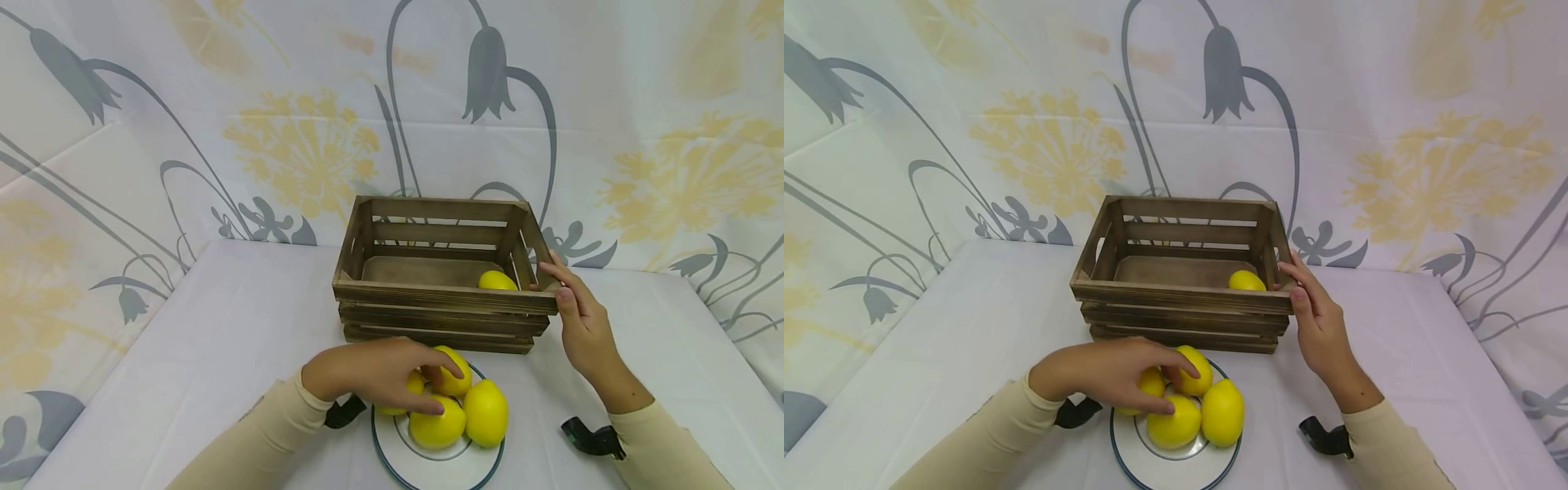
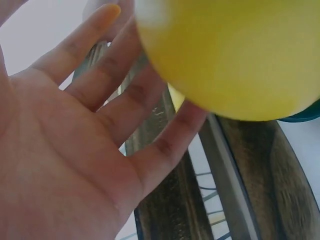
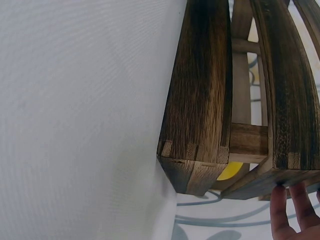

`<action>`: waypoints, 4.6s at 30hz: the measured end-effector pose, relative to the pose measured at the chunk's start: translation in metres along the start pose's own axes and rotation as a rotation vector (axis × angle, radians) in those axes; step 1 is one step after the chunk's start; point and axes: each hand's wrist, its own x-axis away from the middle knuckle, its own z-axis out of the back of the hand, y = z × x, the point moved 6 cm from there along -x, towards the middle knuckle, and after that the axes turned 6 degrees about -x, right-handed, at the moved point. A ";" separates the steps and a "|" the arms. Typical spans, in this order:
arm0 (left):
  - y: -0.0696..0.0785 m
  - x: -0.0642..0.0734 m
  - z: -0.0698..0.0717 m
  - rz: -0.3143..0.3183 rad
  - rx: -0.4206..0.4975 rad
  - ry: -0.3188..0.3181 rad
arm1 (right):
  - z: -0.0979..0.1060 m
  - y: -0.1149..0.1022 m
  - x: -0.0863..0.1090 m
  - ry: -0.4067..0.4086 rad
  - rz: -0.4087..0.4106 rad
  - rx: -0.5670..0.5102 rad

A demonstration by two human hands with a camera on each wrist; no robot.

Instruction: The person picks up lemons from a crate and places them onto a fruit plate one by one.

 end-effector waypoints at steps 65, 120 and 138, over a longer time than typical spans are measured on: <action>0.129 -0.055 0.176 -0.144 -0.195 0.482 | 0.003 0.005 0.002 0.005 -0.011 0.036; 0.006 -0.151 0.153 0.166 -0.452 0.018 | -0.011 -0.004 0.011 -0.008 0.030 -0.026; -0.001 -0.151 0.131 0.302 -0.534 -0.169 | -0.013 -0.016 0.014 0.007 0.015 -0.055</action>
